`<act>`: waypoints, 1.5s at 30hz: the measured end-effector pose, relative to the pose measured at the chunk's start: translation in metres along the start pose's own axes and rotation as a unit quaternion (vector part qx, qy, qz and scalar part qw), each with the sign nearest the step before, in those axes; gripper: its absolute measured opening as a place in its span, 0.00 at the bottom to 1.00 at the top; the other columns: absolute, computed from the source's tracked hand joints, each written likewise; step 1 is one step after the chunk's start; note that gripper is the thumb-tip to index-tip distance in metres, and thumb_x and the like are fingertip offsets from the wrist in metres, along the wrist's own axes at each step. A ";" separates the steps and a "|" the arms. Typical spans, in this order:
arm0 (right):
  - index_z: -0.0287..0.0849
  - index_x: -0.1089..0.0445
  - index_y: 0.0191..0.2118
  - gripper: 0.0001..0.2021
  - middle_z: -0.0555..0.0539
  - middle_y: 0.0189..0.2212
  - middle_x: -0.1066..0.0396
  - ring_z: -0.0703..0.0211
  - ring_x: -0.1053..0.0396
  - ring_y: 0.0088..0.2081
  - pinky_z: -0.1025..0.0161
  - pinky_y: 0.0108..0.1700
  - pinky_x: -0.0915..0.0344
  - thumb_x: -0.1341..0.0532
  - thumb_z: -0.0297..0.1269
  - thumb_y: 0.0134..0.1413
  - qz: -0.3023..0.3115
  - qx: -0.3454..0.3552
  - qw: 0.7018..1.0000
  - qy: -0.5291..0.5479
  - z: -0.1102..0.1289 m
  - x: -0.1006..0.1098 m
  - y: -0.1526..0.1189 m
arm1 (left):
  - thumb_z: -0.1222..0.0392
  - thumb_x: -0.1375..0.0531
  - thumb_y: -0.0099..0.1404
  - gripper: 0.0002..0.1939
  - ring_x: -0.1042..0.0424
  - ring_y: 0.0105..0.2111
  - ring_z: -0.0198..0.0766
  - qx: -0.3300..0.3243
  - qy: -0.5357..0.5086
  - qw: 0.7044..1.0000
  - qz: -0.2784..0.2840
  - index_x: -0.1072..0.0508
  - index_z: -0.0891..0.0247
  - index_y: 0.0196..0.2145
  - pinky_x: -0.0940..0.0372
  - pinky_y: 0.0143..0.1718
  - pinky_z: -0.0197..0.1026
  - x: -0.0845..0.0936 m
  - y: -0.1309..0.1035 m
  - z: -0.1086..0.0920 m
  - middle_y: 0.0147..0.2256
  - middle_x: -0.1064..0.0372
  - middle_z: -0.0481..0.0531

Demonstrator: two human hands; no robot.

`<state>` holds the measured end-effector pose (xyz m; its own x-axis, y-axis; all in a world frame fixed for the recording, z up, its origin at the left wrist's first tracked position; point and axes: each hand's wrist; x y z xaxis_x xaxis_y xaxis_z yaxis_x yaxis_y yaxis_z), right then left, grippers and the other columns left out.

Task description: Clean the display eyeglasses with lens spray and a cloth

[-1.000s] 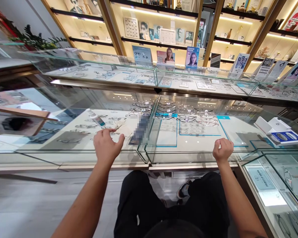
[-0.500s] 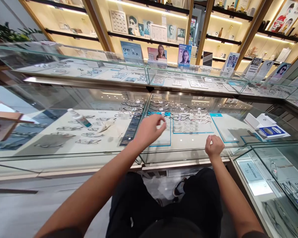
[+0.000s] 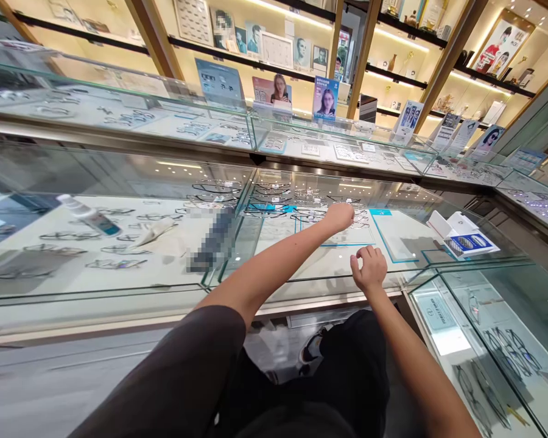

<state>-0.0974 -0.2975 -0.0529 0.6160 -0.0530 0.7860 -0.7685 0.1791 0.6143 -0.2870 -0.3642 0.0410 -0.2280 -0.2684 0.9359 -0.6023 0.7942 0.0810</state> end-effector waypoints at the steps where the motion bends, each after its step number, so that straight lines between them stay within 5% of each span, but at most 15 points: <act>1: 0.43 0.28 0.36 0.16 0.42 0.34 0.27 0.49 0.36 0.38 0.55 0.39 0.46 0.45 0.48 0.69 0.002 0.019 1.000 0.000 -0.001 0.000 0.000 | 0.65 0.38 0.64 0.08 0.23 0.47 0.54 0.003 -0.009 1.000 0.002 0.17 0.65 0.34 0.32 0.47 0.48 0.000 0.002 0.001 0.42 0.20 0.64; 6: 0.40 0.25 0.46 0.25 0.39 0.43 0.23 0.46 0.34 0.43 0.53 0.45 0.44 0.44 0.59 0.66 -0.005 0.136 0.990 -0.023 -0.007 0.001 -0.003 | 0.61 0.38 0.64 0.07 0.24 0.40 0.47 -0.003 -0.081 0.997 -0.001 0.18 0.64 0.34 0.34 0.41 0.42 0.021 -0.008 0.019 0.39 0.20 0.59; 10: 0.37 0.24 0.50 0.30 0.36 0.46 0.22 0.45 0.33 0.46 0.53 0.46 0.43 0.45 0.62 0.65 0.015 0.210 0.977 -0.038 -0.014 0.004 -0.004 | 0.52 0.40 0.67 0.14 0.26 0.35 0.39 -0.011 -0.171 0.985 -0.008 0.19 0.64 0.37 0.35 0.37 0.39 0.057 -0.036 0.061 0.38 0.20 0.55; 15: 0.37 0.27 0.61 0.37 0.34 0.50 0.23 0.42 0.33 0.48 0.51 0.47 0.42 0.42 0.66 0.63 0.052 0.243 0.967 -0.054 -0.019 0.011 -0.001 | 0.45 0.29 0.57 0.19 0.28 0.37 0.38 0.006 -0.446 0.895 -0.015 0.21 0.64 0.35 0.36 0.38 0.39 0.087 -0.076 0.137 0.40 0.21 0.55; 20: 0.39 0.26 0.62 0.34 0.35 0.48 0.22 0.44 0.32 0.47 0.52 0.46 0.40 0.40 0.62 0.64 0.060 0.227 0.970 -0.057 -0.022 0.011 -0.001 | 0.42 0.23 0.49 0.25 0.26 0.38 0.39 0.032 -0.585 0.808 -0.060 0.24 0.65 0.33 0.33 0.39 0.40 0.076 -0.098 0.178 0.39 0.22 0.56; 26: 0.41 0.24 0.59 0.29 0.37 0.44 0.21 0.44 0.29 0.44 0.52 0.44 0.37 0.37 0.59 0.63 0.034 0.197 0.979 -0.037 -0.026 0.008 -0.011 | 0.40 0.21 0.46 0.29 0.25 0.39 0.39 0.038 -0.631 0.767 -0.106 0.26 0.65 0.31 0.30 0.36 0.39 0.053 -0.097 0.175 0.39 0.23 0.54; 29: 0.43 0.25 0.58 0.31 0.37 0.45 0.22 0.43 0.27 0.44 0.51 0.44 0.33 0.32 0.60 0.58 0.098 0.148 0.984 0.031 -0.023 0.021 -0.006 | 0.40 0.22 0.47 0.28 0.24 0.41 0.40 0.026 -0.637 0.765 -0.093 0.25 0.65 0.31 0.27 0.39 0.42 0.048 -0.095 0.168 0.40 0.23 0.55; 33: 0.49 0.24 0.51 0.21 0.45 0.41 0.22 0.51 0.25 0.42 0.55 0.45 0.31 0.36 0.57 0.62 0.220 0.126 0.936 0.242 0.008 0.049 0.040 | 0.40 0.22 0.48 0.27 0.24 0.43 0.43 0.026 -0.630 0.769 -0.106 0.24 0.65 0.31 0.26 0.47 0.49 0.040 -0.095 0.165 0.40 0.22 0.56; 35: 0.47 0.23 0.48 0.17 0.46 0.37 0.22 0.53 0.27 0.38 0.57 0.44 0.34 0.39 0.54 0.66 0.207 0.113 0.931 0.278 0.036 0.052 0.080 | 0.39 0.22 0.46 0.28 0.24 0.43 0.43 0.041 -0.618 0.774 -0.132 0.23 0.64 0.32 0.26 0.48 0.49 0.038 -0.096 0.166 0.40 0.22 0.56; 40: 0.45 0.23 0.38 0.12 0.49 0.29 0.25 0.58 0.32 0.31 0.61 0.36 0.43 0.40 0.46 0.66 0.162 0.053 0.935 0.311 0.099 0.009 0.166 | 0.38 0.22 0.45 0.29 0.25 0.38 0.39 0.052 -0.600 0.778 -0.177 0.23 0.64 0.32 0.28 0.43 0.43 0.040 -0.100 0.167 0.39 0.22 0.54; 45: 0.45 0.24 0.37 0.12 0.53 0.24 0.32 0.61 0.39 0.26 0.62 0.33 0.45 0.39 0.47 0.61 0.115 -0.017 0.899 0.423 0.110 -0.025 0.172 | 0.37 0.23 0.48 0.28 0.27 0.37 0.36 0.025 -0.596 0.783 -0.174 0.23 0.64 0.31 0.30 0.41 0.40 0.042 -0.106 0.161 0.38 0.24 0.52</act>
<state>-0.2644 -0.3736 0.0412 0.3629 0.7529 0.5490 -0.8958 0.1197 0.4279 -0.3558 -0.5474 0.0161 -0.5772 -0.8065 -0.1278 -0.8095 0.5447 0.2190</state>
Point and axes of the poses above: each hand's wrist, its own y-axis towards the middle knuckle, its own x-axis out of the back of the hand, z = x × y
